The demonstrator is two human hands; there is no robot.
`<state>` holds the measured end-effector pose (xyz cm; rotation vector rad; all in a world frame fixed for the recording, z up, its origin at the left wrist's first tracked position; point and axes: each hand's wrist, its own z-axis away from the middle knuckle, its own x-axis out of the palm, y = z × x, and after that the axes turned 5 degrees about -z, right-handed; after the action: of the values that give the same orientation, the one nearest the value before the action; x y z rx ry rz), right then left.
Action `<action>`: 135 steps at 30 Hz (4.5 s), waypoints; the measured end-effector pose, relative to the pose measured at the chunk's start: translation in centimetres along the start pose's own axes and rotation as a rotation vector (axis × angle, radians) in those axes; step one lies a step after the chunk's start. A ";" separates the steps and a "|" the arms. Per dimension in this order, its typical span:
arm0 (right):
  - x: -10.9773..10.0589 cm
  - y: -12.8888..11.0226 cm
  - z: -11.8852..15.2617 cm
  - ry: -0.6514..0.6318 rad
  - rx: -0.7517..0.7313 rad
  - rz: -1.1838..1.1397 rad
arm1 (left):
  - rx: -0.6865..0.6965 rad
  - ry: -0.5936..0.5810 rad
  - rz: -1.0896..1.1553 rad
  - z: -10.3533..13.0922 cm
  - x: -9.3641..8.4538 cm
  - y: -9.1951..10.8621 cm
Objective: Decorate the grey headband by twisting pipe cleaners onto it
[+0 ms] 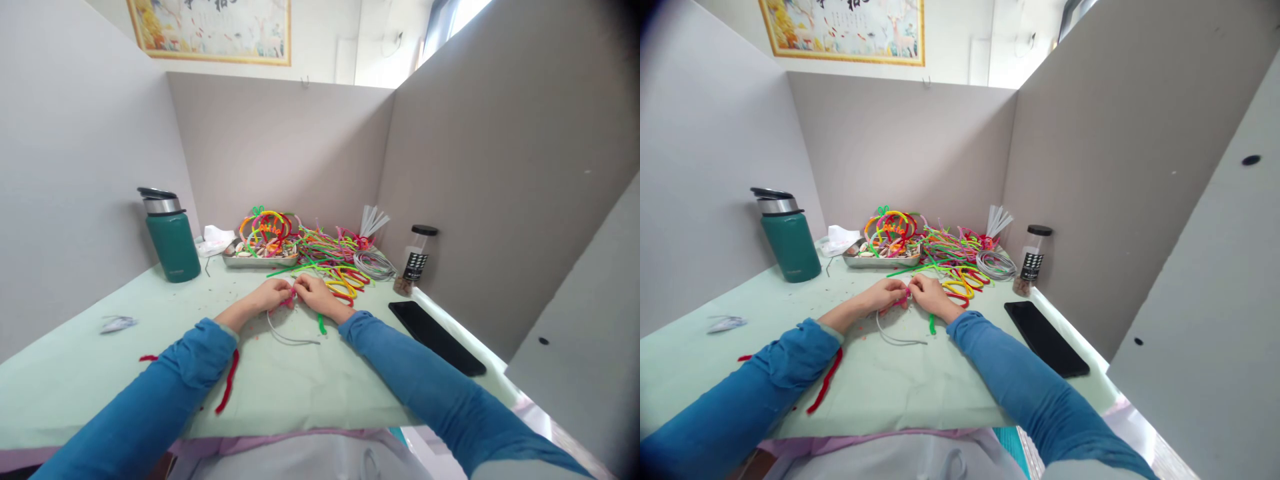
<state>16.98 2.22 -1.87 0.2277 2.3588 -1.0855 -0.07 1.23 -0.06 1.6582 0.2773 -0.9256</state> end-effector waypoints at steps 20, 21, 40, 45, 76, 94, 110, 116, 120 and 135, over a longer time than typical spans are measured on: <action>0.1 0.3 0.0 -0.011 0.006 0.023 | 0.028 0.043 -0.175 0.1 -0.3 -0.2; 0.1 0.2 0.0 -0.008 0.010 0.023 | 0.029 0.053 -0.182 0.1 -0.3 -0.1; 0.3 0.5 -0.1 -0.002 0.006 0.026 | 0.108 0.209 -0.443 -0.2 -0.2 -0.5; 0.2 0.5 -0.1 0.003 0.001 0.036 | 0.091 0.180 -0.366 -0.3 -0.3 -0.5; 0.2 0.4 -0.2 -0.050 -0.009 0.056 | 0.129 0.217 -0.601 0.8 0.0 0.9; 0.1 0.2 -0.2 -0.058 0.026 0.023 | 0.166 0.174 -0.422 0.3 -0.1 0.6; 0.0 0.1 -0.1 -0.070 0.009 0.014 | -0.003 0.074 -0.047 0.0 0.0 0.1; 0.0 0.1 -0.2 -0.082 0.018 -0.014 | -0.050 0.120 -0.021 -0.2 0.0 -0.3; 0.0 0.0 -0.1 -0.079 0.018 -0.041 | -0.068 0.122 0.062 -0.2 0.0 -0.3; 0.4 0.4 0.2 -0.061 0.006 -0.073 | -0.056 0.122 0.129 0.5 -0.2 0.6</action>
<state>16.91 2.33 -2.44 0.1091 2.3256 -1.1178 -0.01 0.64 0.51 1.6635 0.2735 -0.7156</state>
